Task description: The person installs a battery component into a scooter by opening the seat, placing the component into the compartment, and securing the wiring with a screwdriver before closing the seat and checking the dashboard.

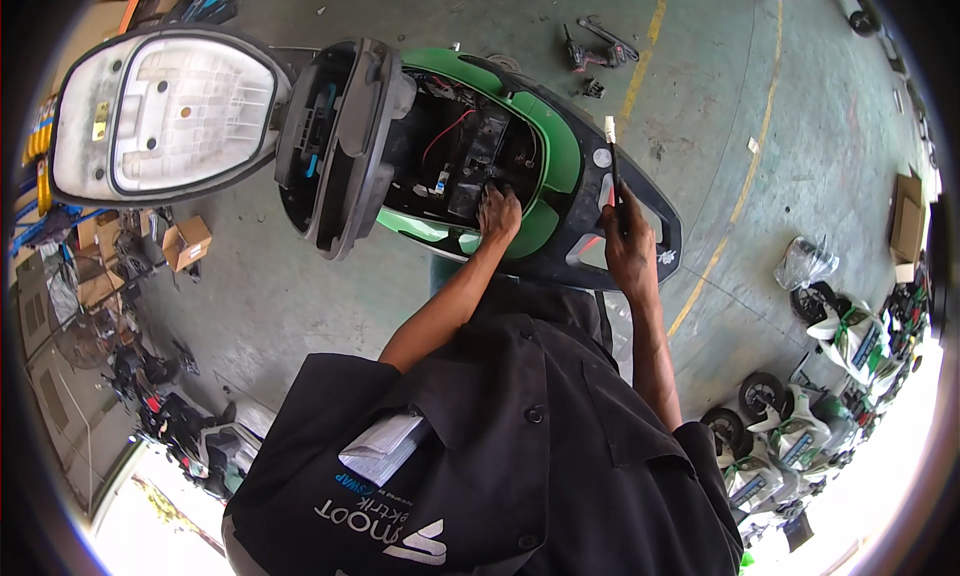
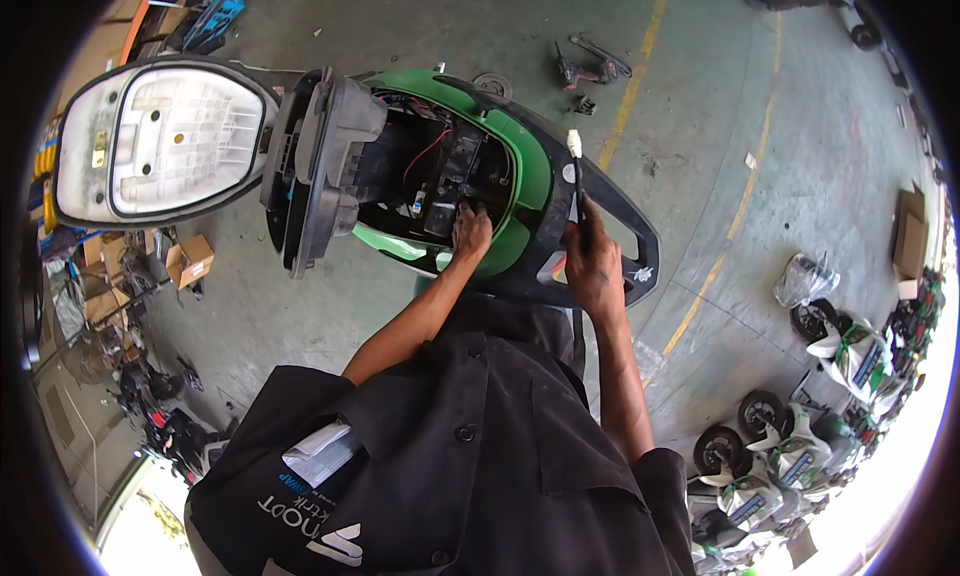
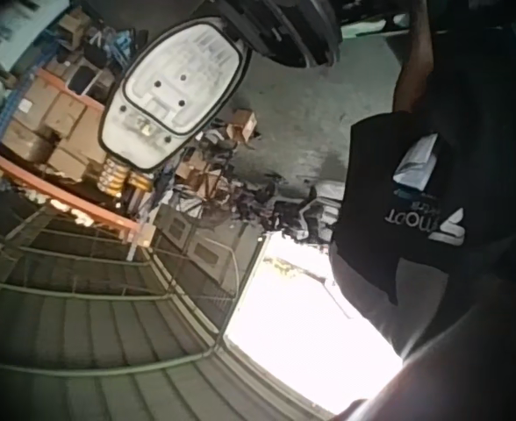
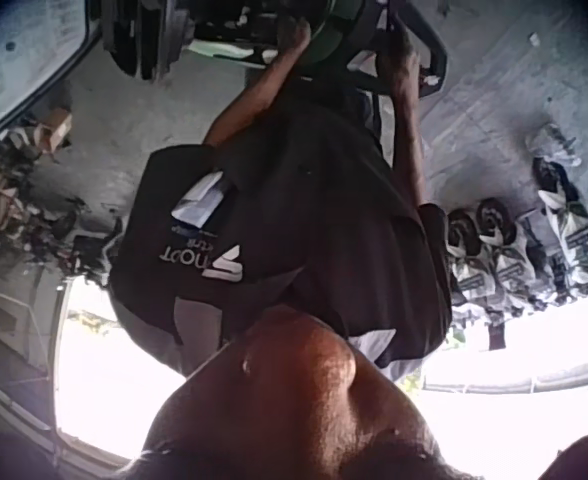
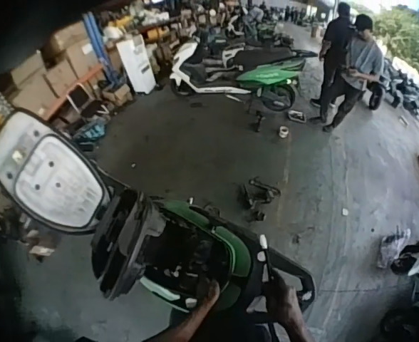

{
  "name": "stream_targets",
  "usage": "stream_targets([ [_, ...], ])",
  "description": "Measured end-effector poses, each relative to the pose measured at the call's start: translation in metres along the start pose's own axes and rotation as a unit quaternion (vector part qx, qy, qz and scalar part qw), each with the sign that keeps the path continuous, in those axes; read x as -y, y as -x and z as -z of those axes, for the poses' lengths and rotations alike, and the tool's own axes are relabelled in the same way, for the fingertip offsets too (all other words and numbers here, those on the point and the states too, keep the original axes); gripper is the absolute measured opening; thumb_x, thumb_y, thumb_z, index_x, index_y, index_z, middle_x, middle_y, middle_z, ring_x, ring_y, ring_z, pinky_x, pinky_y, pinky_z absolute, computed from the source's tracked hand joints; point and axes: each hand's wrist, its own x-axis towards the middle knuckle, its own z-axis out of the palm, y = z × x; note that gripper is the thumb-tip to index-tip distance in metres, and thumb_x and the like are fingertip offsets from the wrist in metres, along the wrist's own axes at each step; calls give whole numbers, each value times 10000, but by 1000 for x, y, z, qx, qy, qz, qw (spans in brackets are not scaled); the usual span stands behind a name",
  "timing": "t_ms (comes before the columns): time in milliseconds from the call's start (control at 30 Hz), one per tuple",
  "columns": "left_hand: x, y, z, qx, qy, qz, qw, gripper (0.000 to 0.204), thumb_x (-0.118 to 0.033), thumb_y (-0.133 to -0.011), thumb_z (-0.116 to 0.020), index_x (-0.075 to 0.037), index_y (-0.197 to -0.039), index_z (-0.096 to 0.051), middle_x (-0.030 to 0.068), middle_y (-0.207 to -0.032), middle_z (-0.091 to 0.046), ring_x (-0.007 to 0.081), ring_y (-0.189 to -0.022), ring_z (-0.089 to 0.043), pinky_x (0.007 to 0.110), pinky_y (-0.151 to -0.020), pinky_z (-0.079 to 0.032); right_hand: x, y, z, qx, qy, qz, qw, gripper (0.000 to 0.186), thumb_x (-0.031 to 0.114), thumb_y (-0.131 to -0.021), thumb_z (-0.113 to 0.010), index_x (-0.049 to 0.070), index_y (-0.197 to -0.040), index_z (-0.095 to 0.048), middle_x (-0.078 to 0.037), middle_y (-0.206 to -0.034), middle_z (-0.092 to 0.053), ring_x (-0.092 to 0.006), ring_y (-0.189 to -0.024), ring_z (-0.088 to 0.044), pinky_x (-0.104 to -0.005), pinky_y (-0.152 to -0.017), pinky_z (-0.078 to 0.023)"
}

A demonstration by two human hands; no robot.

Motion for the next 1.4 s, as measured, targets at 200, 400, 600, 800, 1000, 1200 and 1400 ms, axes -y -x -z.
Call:
stream_targets([
  [200, -19, -25, -11, -62, 126, 213, 967, 505, -280, -943, -485, 35, -1337, -485, 273, -1348, -529, 415, -1271, -493, 475, -1078, -396, -14, -15, -17, 75, 71, 65, 993, 329, 76, -947, -557, 0, -1262, -613, -172, -920, -692, -244, -880, -691, -341, -802, -510],
  [400, -15, -12, -17, -84, 84, 193, 974, 463, -252, -931, -507, 35, -1294, -526, 252, -1341, -524, 391, -1268, -495, 486, -1054, -427, -25, -24, -3, 41, 195, 153, 968, 247, 18, -885, -618, 10, -1124, -679, -158, -990, -664, -334, -900, -666, -407, -774, -515],
  [600, -15, 15, -9, -160, 72, 72, 982, 371, -210, -865, -609, 47, -1128, -649, 251, -990, -700, 414, -972, -660, 459, -921, -500, -31, -23, -7, 30, 153, 106, 982, 218, 77, -879, -671, 5, -1084, -690, -168, -995, -695, -300, -884, -706, -375, -763, -531],
  [800, 5, 15, -8, -148, 47, -75, 985, 478, -229, -904, -562, 53, -1288, -524, 284, -1254, -590, 427, -1146, -571, 466, -1030, -439, -14, -6, -14, -6, 67, -15, 998, 198, 62, -893, -650, -11, -1074, -688, -165, -867, -719, -252, -811, -723, -356, -740, -536],
  [1000, 7, 13, 11, -47, 62, -84, 993, 518, -252, -926, -533, 74, -1325, -473, 306, -1260, -577, 445, -1198, -537, 468, -1051, -423, -43, -22, -44, 54, -18, 21, 998, 193, 44, -916, -623, -14, -1090, -681, -168, -873, -705, -251, -776, -724, -328, -751, -540],
  [1200, -4, 20, 13, -13, -20, -44, 999, 608, -355, -950, -487, 15, -1426, -412, 288, -1443, -434, 465, -1328, -419, 527, -1105, -354, -30, -45, -100, 93, 11, 66, 993, 232, 82, -917, -646, 3, -1130, -692, -168, -878, -721, -205, -806, -709, -321, -740, -531],
  [1400, -5, 24, 7, -7, -16, -15, 1000, 632, -360, -961, -402, -18, -1488, -330, 244, -1559, -269, 453, -1408, -304, 547, -1132, -317, -35, -51, -103, 64, 100, 124, 985, 266, 117, -892, -673, 1, -1131, -690, -204, -930, -719, -281, -818, -715, -370, -762, -533],
])
